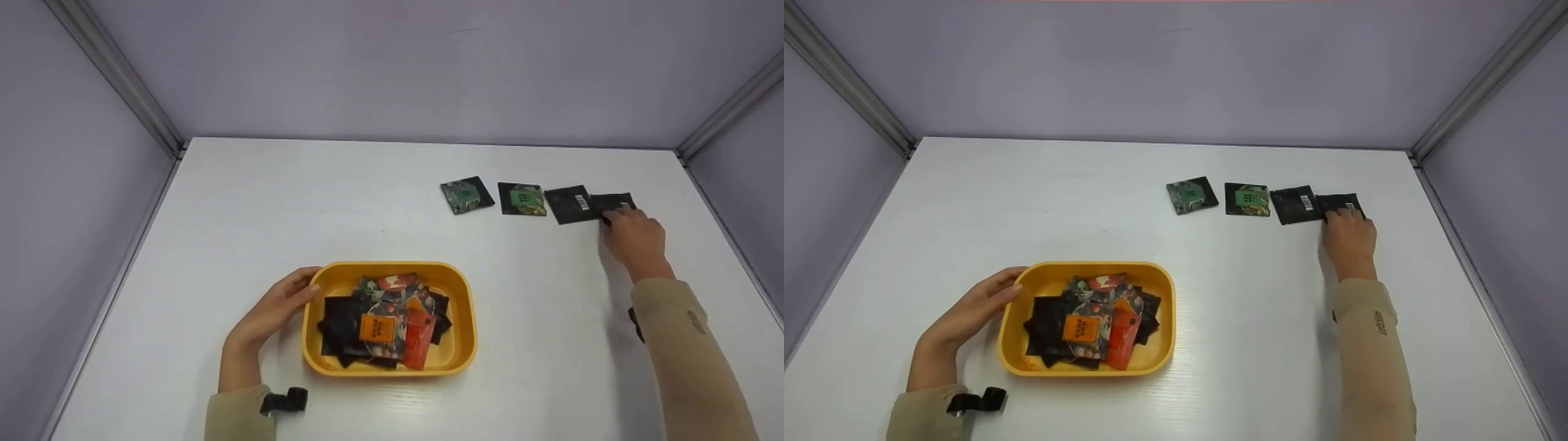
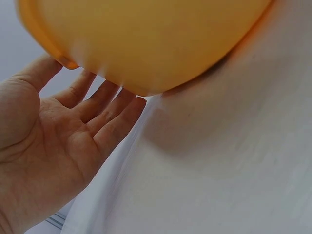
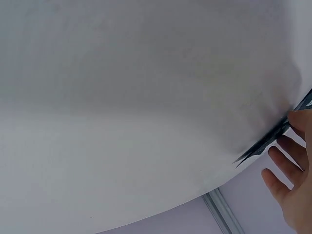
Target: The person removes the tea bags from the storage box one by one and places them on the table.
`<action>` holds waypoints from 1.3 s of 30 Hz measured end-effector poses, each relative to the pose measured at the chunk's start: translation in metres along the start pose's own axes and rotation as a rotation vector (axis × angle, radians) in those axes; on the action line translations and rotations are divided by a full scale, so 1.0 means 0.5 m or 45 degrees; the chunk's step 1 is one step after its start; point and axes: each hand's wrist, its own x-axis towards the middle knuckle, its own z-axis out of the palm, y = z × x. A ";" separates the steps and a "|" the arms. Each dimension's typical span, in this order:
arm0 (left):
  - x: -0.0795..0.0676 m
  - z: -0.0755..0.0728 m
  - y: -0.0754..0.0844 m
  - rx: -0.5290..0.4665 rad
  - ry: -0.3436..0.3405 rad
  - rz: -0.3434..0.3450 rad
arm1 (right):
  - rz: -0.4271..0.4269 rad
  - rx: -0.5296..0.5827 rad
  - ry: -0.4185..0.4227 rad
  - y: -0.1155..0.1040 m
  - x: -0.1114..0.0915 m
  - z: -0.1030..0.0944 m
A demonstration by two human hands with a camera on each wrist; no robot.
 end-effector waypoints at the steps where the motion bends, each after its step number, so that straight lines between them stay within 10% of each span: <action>1: 0.000 0.000 0.001 0.002 0.000 0.001 | 0.006 0.010 -0.016 0.001 0.000 0.000; 12: 0.001 0.003 -0.001 0.018 0.029 -0.029 | -0.013 0.014 -0.132 -0.001 0.000 -0.008; 23: -0.003 0.002 -0.001 -0.013 0.030 -0.052 | -0.271 0.021 0.398 -0.078 -0.017 -0.023; 39: -0.001 -0.003 0.004 -0.003 -0.002 -0.009 | -0.731 0.006 0.524 -0.224 -0.066 -0.065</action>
